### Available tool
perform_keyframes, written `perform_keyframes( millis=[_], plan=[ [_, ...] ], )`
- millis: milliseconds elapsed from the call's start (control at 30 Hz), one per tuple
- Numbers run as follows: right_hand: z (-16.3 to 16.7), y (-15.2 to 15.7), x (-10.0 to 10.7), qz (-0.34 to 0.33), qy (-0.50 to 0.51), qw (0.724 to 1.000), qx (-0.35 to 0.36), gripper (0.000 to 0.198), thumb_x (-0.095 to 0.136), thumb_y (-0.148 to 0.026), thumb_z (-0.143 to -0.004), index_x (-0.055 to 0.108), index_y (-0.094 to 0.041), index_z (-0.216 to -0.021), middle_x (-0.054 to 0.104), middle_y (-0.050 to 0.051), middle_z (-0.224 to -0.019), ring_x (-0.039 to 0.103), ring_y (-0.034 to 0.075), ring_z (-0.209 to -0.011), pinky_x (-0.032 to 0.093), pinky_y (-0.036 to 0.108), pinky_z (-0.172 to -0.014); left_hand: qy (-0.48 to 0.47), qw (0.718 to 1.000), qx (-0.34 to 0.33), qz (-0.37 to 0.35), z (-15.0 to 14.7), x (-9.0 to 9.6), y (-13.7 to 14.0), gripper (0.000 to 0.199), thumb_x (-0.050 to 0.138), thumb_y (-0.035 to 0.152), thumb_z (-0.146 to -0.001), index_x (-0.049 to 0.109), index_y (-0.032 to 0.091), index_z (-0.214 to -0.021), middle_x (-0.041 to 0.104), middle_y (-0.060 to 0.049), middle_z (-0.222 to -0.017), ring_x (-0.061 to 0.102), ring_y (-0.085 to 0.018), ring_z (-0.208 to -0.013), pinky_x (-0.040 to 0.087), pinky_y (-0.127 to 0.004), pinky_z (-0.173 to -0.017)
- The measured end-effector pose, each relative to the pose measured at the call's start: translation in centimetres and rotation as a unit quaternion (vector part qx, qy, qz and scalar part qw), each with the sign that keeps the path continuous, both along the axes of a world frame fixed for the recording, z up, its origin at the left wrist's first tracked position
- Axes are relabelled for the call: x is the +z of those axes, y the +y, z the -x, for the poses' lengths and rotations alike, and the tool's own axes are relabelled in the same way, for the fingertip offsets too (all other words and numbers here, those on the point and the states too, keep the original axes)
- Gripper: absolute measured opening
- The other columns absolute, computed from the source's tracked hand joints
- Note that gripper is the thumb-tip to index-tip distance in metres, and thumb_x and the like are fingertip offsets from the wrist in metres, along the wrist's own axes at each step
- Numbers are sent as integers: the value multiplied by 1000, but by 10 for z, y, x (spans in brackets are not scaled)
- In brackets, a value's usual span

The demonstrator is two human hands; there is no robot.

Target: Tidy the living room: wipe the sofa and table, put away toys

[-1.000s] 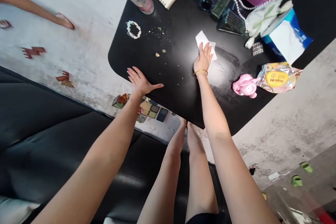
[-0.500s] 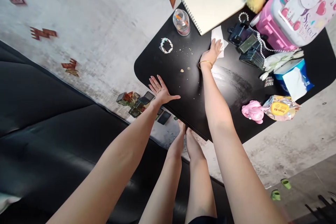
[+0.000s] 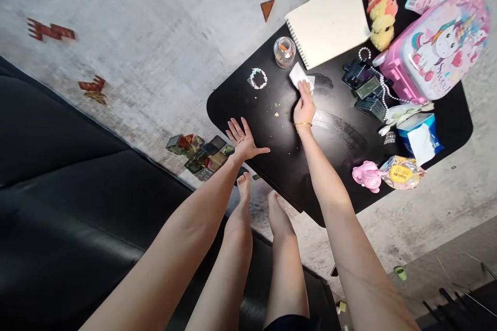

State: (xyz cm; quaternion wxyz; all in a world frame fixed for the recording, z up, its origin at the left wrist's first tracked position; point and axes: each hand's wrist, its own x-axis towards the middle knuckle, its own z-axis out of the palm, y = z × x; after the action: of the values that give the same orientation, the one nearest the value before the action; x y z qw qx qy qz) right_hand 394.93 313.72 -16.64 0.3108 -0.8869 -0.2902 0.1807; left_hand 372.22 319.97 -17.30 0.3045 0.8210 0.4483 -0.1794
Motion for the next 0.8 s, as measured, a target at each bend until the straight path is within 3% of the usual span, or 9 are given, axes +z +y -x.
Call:
perform_keyframes(
  millis=[200,267,400,533,667,800],
  plan=[
    [-22,38,-7,65,-26,997,14,65,34,-7,-90,40,-18,-154,28,10,-166,17,21,-157,16,55,-126,-128,990,66,12,5,-4,-3,139,77,78,-59,17,0,-157,-2,-31,-166,-18,-47,-151,-12,-65,-118],
    [-18,40,-7,73,-19,996,43,67,34,-4,-88,42,-19,-153,31,8,-165,19,18,-156,17,52,-127,-154,985,80,10,6,-6,-3,138,77,79,-58,19,1,-156,0,-31,-166,-16,-48,-151,-12,-67,-117],
    [-1,20,-7,44,44,989,138,69,33,3,-84,55,-25,-143,45,1,-158,30,12,-152,20,45,-129,-51,998,24,-4,2,-3,-2,149,84,73,-52,12,-3,-157,-8,-36,-163,-18,-49,-150,-8,-67,-118],
    [16,-21,-5,-18,118,978,173,60,36,2,-79,68,-19,-126,57,6,-148,42,16,-146,25,44,-128,62,997,-35,8,-10,17,-1,152,86,67,-53,2,-6,-157,-15,-40,-159,-21,-49,-149,-4,-68,-118],
    [36,-35,19,-49,133,982,124,38,48,-11,-82,74,-26,-104,71,7,-124,57,23,-130,29,49,-124,75,996,-30,35,-25,50,3,145,82,67,-57,7,-5,-158,-7,-39,-161,-16,-51,-149,-2,-68,-119],
    [48,32,47,8,62,998,10,26,55,-35,-94,69,-24,-112,69,10,-116,55,30,-118,31,57,-113,-8,994,-85,73,-30,75,27,112,73,67,-68,26,21,-159,10,-17,-169,-11,-44,-153,5,-64,-123]
  ],
)
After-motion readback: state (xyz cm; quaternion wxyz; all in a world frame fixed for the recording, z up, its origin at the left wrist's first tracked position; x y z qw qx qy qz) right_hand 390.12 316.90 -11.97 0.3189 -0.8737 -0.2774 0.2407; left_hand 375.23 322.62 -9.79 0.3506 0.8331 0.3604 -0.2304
